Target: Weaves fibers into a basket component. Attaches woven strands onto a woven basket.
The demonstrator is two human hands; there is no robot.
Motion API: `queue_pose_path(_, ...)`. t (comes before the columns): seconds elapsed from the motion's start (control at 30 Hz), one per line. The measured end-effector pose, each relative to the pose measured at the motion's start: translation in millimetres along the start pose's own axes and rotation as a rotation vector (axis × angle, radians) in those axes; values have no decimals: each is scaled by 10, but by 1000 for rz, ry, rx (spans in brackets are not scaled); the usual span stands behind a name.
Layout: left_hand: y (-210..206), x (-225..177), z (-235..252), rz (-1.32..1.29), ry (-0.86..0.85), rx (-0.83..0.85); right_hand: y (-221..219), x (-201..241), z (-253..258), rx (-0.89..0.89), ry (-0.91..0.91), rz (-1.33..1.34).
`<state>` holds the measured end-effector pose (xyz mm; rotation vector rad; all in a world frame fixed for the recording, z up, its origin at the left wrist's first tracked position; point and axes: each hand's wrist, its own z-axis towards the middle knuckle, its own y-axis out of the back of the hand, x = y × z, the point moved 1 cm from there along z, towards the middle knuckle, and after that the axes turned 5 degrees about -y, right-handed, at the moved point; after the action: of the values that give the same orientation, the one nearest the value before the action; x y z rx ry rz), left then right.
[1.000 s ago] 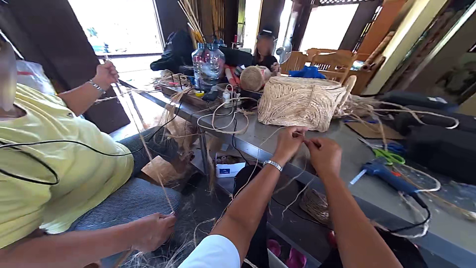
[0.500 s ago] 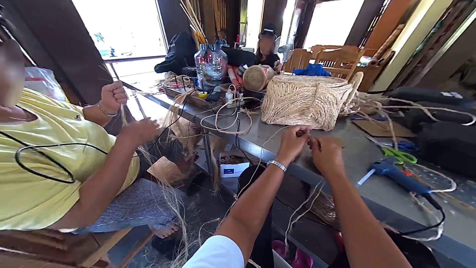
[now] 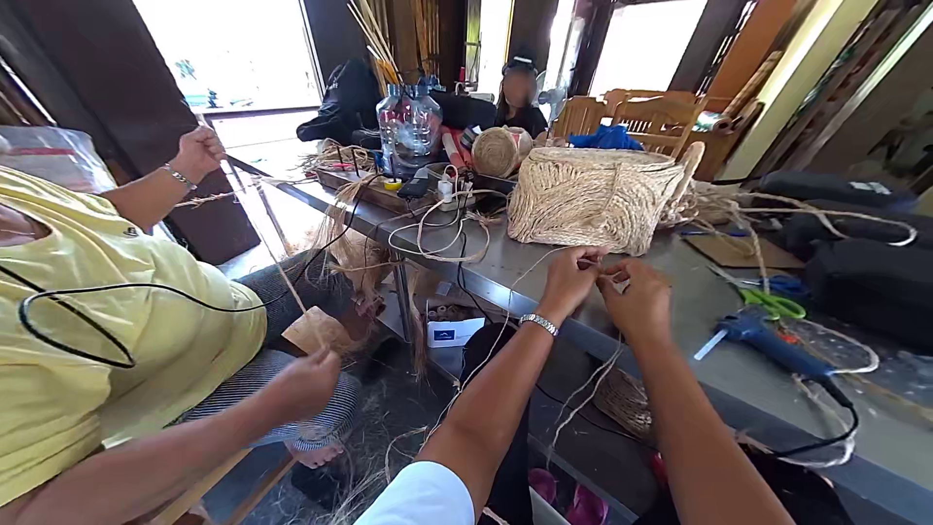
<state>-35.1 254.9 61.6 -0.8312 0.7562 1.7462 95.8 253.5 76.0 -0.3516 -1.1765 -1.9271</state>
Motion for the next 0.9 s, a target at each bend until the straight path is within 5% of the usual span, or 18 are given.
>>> queue_pose_path(0.9, 5, -38, -20, 65, -49, 12, -2, -20, -21, -55, 11, 17)
